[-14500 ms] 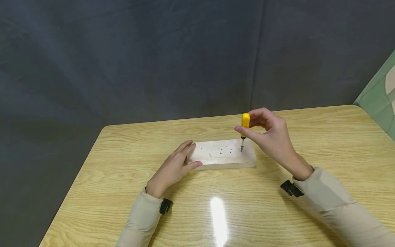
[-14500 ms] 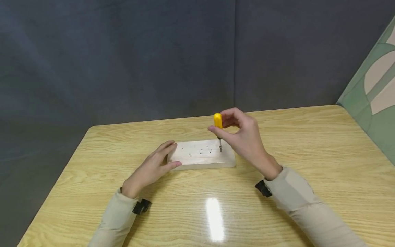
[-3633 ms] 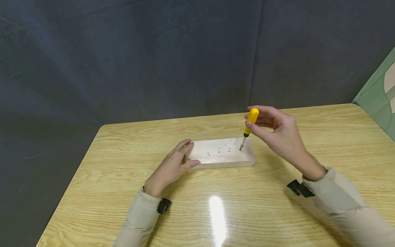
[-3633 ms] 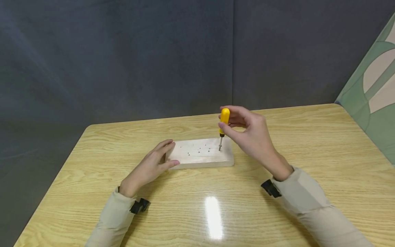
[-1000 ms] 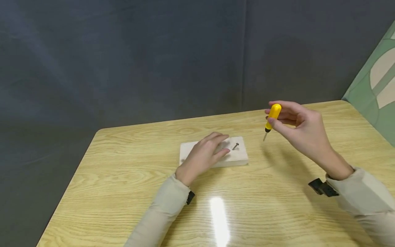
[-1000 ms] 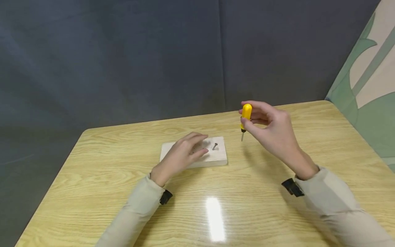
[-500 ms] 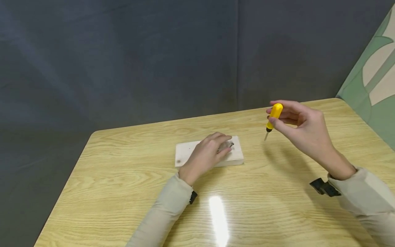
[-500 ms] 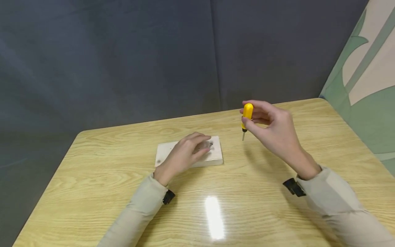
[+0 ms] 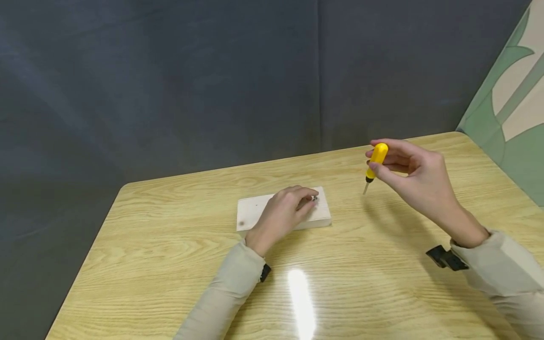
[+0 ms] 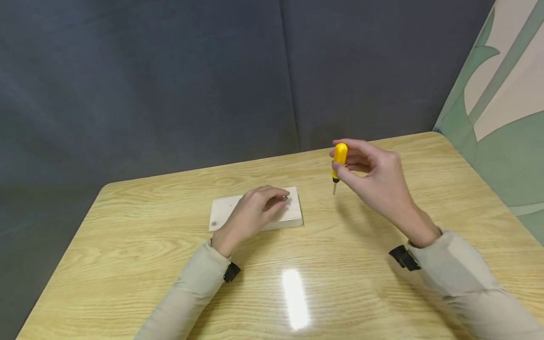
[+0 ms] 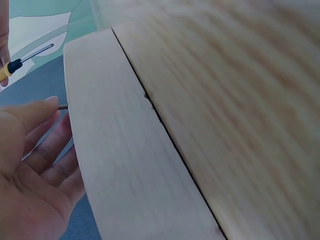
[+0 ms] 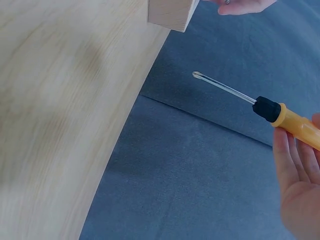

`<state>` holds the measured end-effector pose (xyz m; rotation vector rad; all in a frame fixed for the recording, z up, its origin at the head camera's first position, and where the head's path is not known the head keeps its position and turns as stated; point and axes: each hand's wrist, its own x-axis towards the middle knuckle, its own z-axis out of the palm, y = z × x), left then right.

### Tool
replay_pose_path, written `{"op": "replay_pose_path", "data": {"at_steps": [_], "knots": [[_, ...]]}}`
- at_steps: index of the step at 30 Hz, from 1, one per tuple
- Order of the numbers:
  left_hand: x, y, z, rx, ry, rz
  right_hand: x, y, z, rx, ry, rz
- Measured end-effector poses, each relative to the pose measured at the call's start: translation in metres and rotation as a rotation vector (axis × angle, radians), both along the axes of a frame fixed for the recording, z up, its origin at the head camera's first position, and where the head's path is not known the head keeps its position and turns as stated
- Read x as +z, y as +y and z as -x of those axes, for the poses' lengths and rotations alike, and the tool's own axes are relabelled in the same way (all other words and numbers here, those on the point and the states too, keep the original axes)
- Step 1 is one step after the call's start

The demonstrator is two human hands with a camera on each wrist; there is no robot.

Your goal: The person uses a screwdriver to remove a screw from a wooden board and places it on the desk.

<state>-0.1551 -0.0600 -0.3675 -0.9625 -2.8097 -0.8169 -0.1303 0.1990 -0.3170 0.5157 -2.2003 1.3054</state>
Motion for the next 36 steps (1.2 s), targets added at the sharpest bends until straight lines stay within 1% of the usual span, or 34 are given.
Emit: {"op": "replay_pose_path", "data": {"at_steps": [14,21,25,32,36], "knots": [[-0.001,-0.002,0.001,0.013,0.014,-0.043,-0.004,-0.002,0.000,-0.005,-0.019,0.005],[0.001,-0.004,-0.001,0.025,0.013,-0.035,-0.004,-0.002,0.000,-0.004,-0.009,0.003],[0.003,-0.006,-0.004,0.035,0.019,-0.023,-0.003,-0.002,-0.002,0.005,0.003,0.008],[0.004,-0.011,-0.010,0.025,0.059,-0.033,-0.001,0.000,-0.007,0.010,0.001,0.010],[0.005,-0.015,-0.016,0.028,0.054,-0.017,-0.001,0.002,-0.011,0.005,0.002,-0.014]]}}
